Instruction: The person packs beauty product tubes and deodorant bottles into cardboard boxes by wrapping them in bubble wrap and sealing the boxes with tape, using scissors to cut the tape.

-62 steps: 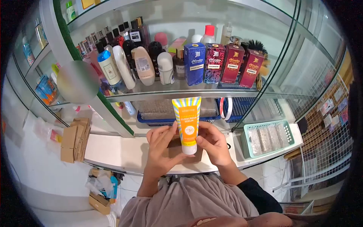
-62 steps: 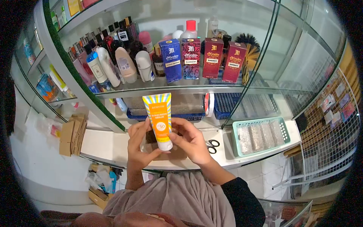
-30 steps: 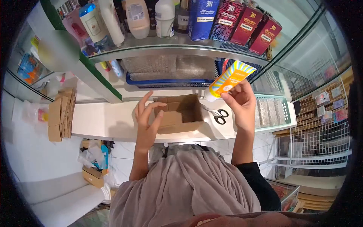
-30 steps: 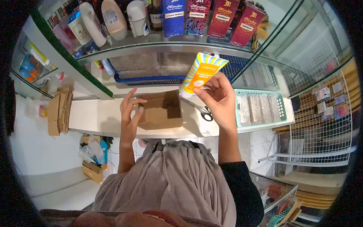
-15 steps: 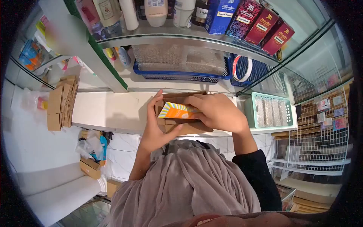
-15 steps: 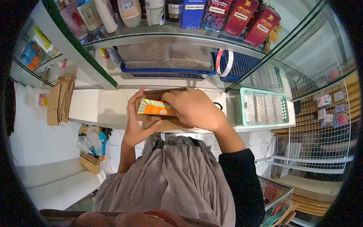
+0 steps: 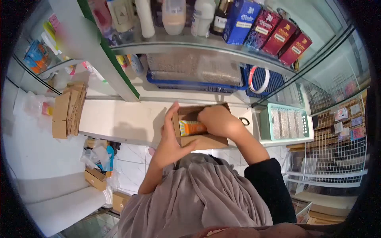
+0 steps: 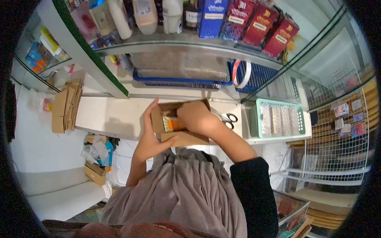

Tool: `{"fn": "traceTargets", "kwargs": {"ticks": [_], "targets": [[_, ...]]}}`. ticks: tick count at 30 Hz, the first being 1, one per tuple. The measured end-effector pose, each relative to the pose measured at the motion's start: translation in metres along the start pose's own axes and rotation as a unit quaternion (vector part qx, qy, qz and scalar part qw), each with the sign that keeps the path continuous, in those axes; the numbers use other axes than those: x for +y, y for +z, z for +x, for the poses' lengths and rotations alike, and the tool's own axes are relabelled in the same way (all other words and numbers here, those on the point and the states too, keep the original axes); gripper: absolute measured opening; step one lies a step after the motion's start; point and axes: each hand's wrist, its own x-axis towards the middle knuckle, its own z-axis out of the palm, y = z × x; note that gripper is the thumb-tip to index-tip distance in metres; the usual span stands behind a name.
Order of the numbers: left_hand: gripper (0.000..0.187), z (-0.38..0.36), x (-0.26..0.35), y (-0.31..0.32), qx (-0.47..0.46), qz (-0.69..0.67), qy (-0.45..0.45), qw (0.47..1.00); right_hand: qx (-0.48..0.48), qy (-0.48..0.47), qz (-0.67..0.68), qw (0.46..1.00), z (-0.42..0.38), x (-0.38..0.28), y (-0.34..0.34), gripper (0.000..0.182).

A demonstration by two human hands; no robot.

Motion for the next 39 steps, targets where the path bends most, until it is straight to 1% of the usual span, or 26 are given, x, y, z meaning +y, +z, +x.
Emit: {"fn": "traceTargets", "kwargs": {"ticks": [2,4,5,8,10,13,16,17,18,20,22,23,24,26,27,29,30,31,32,34,36,37,39], "targets": [[0.106,-0.002,-0.002,0.001,-0.002,-0.007,-0.018,1.000,-0.025,0.000,0.015,1.000,0.006,0.001,0.007,0.012],[0.105,0.001,-0.002,0.000,0.006,-0.010,0.001,1.000,-0.027,-0.004,0.025,0.999,0.003,-0.003,-0.003,0.014],[0.105,0.002,-0.001,-0.001,0.008,-0.002,0.010,1.000,0.021,-0.003,0.031,0.999,0.003,0.002,0.009,0.018],[0.107,-0.001,-0.002,-0.002,0.000,-0.007,0.004,1.000,0.053,0.007,0.031,0.998,-0.002,0.002,0.010,0.018],[0.107,0.001,-0.003,-0.002,0.002,-0.001,0.010,1.000,0.057,0.023,0.031,0.998,-0.009,-0.001,0.006,0.017],[0.101,0.004,-0.008,0.004,0.029,-0.092,0.039,0.995,0.073,0.054,0.045,0.995,-0.018,-0.009,0.001,0.016],[0.092,0.008,-0.003,0.004,0.054,-0.072,0.032,0.995,0.111,0.074,0.065,0.989,-0.028,-0.021,-0.014,0.018],[0.086,0.009,-0.001,0.003,0.068,-0.084,0.038,0.993,0.124,0.078,0.074,0.986,-0.031,-0.026,-0.016,0.019],[0.079,0.010,0.002,0.001,0.081,-0.096,0.042,0.991,0.178,0.057,0.093,0.978,-0.037,-0.025,-0.013,0.024],[0.066,0.006,0.006,-0.008,0.111,-0.118,0.045,0.986,0.219,0.075,0.103,0.967,-0.045,-0.043,-0.027,0.019],[0.053,0.002,0.013,-0.023,0.143,-0.133,0.046,0.980,0.362,0.030,0.137,0.921,-0.040,-0.060,-0.021,0.016],[0.033,-0.001,0.020,-0.025,0.211,-0.119,0.082,0.967,0.430,0.010,0.155,0.889,-0.037,-0.070,-0.016,0.017],[0.029,-0.007,0.015,-0.029,0.225,-0.137,0.109,0.958,0.468,-0.034,0.179,0.865,-0.032,-0.082,-0.008,0.018],[0.020,-0.021,0.001,-0.039,0.246,-0.175,0.163,0.939,0.411,-0.131,0.282,0.857,-0.025,-0.109,-0.003,0.014],[0.011,-0.023,0.000,-0.043,0.266,-0.210,0.191,0.921,0.391,-0.146,0.313,0.853,-0.014,-0.121,0.000,0.015],[0.007,-0.031,-0.013,-0.067,0.220,-0.168,0.229,0.933,0.349,-0.180,0.370,0.842,0.013,-0.141,0.008,0.016],[0.005,-0.034,-0.019,-0.080,0.197,-0.146,0.247,0.937,0.349,-0.177,0.392,0.833,0.027,-0.149,0.012,0.016],[0.003,-0.034,-0.020,-0.091,0.196,-0.160,0.232,0.939,0.350,-0.172,0.415,0.822,0.041,-0.158,0.018,0.016],[0.004,-0.037,-0.022,-0.104,0.200,-0.183,0.177,0.946,0.351,-0.166,0.438,0.811,0.055,-0.168,0.022,0.016],[0.007,-0.043,-0.028,-0.129,0.208,-0.229,0.070,0.949,0.344,-0.134,0.464,0.805,0.081,-0.189,0.028,0.014],[0.009,-0.034,-0.052,-0.155,0.230,-0.223,0.043,0.946,0.343,-0.120,0.472,0.803,0.121,-0.199,0.026,0.013],[0.011,-0.038,-0.060,-0.167,0.237,-0.221,0.014,0.946,0.340,-0.105,0.481,0.801,0.139,-0.208,0.030,0.012],[0.013,-0.024,-0.073,-0.197,0.249,-0.202,0.004,0.947,0.349,-0.088,0.503,0.785,0.178,-0.225,0.036,0.012]]}}
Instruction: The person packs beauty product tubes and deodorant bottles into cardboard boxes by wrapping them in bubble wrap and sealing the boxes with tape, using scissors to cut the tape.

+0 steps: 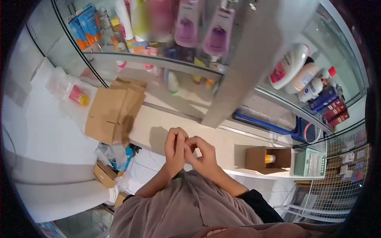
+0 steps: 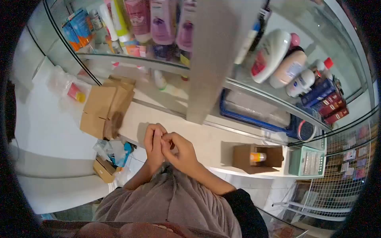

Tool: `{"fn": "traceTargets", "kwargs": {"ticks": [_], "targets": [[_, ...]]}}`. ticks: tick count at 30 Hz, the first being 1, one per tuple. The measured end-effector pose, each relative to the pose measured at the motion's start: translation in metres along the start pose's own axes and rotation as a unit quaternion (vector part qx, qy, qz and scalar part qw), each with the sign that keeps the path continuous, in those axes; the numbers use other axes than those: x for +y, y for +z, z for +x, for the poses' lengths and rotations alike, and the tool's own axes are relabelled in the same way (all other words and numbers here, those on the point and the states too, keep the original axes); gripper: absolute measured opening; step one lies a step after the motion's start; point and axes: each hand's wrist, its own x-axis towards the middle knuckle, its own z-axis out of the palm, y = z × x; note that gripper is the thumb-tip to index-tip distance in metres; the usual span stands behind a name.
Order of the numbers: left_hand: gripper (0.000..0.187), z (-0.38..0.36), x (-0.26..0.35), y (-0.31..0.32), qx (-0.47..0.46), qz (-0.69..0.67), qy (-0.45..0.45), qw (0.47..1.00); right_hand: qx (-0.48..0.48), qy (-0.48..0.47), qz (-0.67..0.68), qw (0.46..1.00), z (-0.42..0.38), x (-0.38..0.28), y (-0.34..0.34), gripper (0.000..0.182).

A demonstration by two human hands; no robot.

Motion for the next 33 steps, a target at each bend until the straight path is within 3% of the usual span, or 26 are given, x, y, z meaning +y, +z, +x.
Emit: {"fn": "traceTargets", "kwargs": {"ticks": [7,8,12,17,18,21,25,27,28,31,33], "targets": [[0.012,0.097,-0.019,-0.057,0.018,0.025,-0.033,0.999,0.111,0.067,-0.025,0.991,0.086,0.024,0.069,0.010],[0.013,0.111,-0.024,-0.057,0.032,0.034,-0.026,0.999,0.094,0.120,0.013,0.988,0.097,0.029,0.070,0.015],[0.024,0.145,-0.068,-0.062,0.065,0.013,-0.060,0.996,0.194,0.116,0.005,0.974,0.127,0.077,0.078,0.030],[0.034,0.153,-0.122,-0.057,0.059,-0.005,-0.065,0.996,0.202,0.129,-0.089,0.967,0.147,0.142,0.085,0.049],[0.036,0.152,-0.141,-0.059,0.059,0.026,-0.047,0.997,0.175,0.139,-0.028,0.974,0.151,0.141,0.081,0.053],[0.040,0.155,-0.148,-0.060,0.044,0.067,-0.025,0.997,0.161,0.110,-0.043,0.980,0.151,0.139,0.077,0.054],[0.042,0.150,-0.129,-0.058,0.037,0.158,-0.019,0.987,0.104,0.161,-0.173,0.966,0.156,0.154,0.063,0.050],[0.046,0.154,-0.118,-0.063,0.001,0.083,-0.091,0.992,0.105,0.199,-0.195,0.955,0.149,0.143,0.063,0.046],[0.048,0.149,-0.113,-0.066,-0.018,0.044,-0.132,0.990,0.115,0.212,-0.155,0.958,0.141,0.136,0.064,0.044],[0.058,0.140,-0.103,-0.069,-0.032,0.060,-0.116,0.991,0.126,0.236,-0.039,0.963,0.140,0.104,0.061,0.042],[0.066,0.131,-0.081,-0.078,-0.092,0.059,-0.096,0.989,0.110,0.269,0.041,0.956,0.137,0.073,0.055,0.041]]}}
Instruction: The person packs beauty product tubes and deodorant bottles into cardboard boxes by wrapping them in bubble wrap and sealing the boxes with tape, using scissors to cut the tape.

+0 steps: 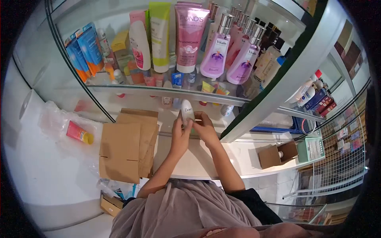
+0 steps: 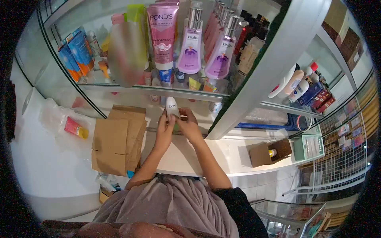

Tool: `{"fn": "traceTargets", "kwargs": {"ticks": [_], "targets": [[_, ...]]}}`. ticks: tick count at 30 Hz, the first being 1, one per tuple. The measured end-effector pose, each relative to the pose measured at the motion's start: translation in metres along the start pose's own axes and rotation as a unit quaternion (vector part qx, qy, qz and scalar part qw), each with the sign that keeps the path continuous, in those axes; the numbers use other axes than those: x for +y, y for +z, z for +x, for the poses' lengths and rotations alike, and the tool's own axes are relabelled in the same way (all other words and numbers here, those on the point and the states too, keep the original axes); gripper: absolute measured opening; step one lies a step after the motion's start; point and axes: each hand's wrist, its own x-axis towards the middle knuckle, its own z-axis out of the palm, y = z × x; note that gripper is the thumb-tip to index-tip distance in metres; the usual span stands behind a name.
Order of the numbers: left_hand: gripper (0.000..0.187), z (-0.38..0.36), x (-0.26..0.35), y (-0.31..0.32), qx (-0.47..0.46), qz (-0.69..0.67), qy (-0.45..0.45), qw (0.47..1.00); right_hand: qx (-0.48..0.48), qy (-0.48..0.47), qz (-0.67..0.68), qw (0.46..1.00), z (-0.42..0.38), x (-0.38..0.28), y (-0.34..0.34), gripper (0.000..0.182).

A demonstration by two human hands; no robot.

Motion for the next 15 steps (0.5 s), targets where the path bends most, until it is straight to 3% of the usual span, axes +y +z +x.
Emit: {"fn": "traceTargets", "kwargs": {"ticks": [3,7,11,15], "targets": [[0.079,-0.025,0.042,-0.015,-0.077,0.011,0.059,0.995,-0.043,-0.002,0.064,0.997,-0.023,-0.020,-0.011,0.042],[0.095,-0.048,0.085,-0.019,-0.121,0.060,0.097,0.986,-0.081,-0.106,0.118,0.984,-0.059,-0.029,-0.024,0.041],[0.093,-0.067,0.096,-0.011,-0.135,0.049,0.111,0.983,-0.173,-0.146,0.152,0.962,-0.102,-0.046,-0.054,0.056],[0.098,-0.084,0.121,0.017,-0.159,0.033,0.108,0.981,-0.189,-0.154,0.175,0.954,-0.136,-0.067,-0.090,0.062]]}}
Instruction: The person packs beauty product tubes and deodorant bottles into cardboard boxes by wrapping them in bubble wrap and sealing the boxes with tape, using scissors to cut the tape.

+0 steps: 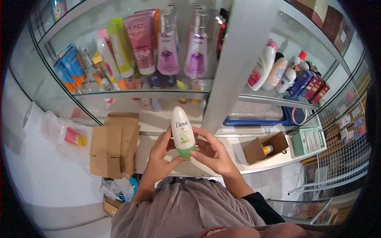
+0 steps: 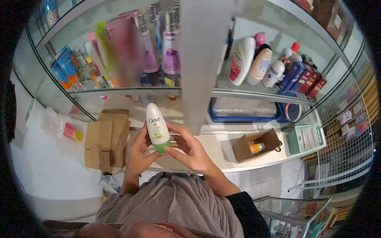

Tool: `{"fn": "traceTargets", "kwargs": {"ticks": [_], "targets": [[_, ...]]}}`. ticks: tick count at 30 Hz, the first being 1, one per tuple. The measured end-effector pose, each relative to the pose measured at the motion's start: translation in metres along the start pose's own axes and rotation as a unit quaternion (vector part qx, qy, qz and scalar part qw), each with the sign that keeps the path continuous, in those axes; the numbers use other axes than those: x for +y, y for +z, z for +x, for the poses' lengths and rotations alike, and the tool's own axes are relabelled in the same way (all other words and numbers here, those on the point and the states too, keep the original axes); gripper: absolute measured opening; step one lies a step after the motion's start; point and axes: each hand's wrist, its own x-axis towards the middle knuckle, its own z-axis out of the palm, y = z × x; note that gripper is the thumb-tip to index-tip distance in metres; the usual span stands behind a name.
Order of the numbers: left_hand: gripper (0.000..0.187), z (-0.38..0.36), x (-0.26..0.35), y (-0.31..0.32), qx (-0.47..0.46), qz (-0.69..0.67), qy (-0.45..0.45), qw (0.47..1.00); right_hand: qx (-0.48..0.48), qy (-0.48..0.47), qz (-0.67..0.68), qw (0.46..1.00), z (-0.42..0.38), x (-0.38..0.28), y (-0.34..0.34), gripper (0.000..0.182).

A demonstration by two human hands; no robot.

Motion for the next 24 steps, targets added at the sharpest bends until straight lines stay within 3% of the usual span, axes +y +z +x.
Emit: {"fn": "traceTargets", "kwargs": {"ticks": [5,11,17,20,24], "targets": [[0.098,0.014,0.030,0.054,-0.021,-0.084,0.028,0.996,0.034,-0.029,-0.030,0.999,-0.040,-0.033,-0.030,0.066],[0.098,0.031,0.039,0.110,-0.065,-0.042,0.074,0.994,0.078,-0.098,-0.007,0.992,-0.072,-0.057,-0.066,0.071],[0.096,0.035,0.047,0.157,-0.058,-0.057,0.067,0.994,0.075,-0.103,-0.031,0.991,-0.096,-0.075,-0.100,0.070],[0.105,0.034,0.043,0.168,-0.074,-0.078,0.033,0.994,0.075,-0.095,-0.042,0.992,-0.103,-0.078,-0.112,0.070],[0.094,0.033,0.047,0.182,-0.046,-0.069,0.066,0.994,0.070,-0.095,-0.025,0.993,-0.108,-0.081,-0.119,0.069]]}}
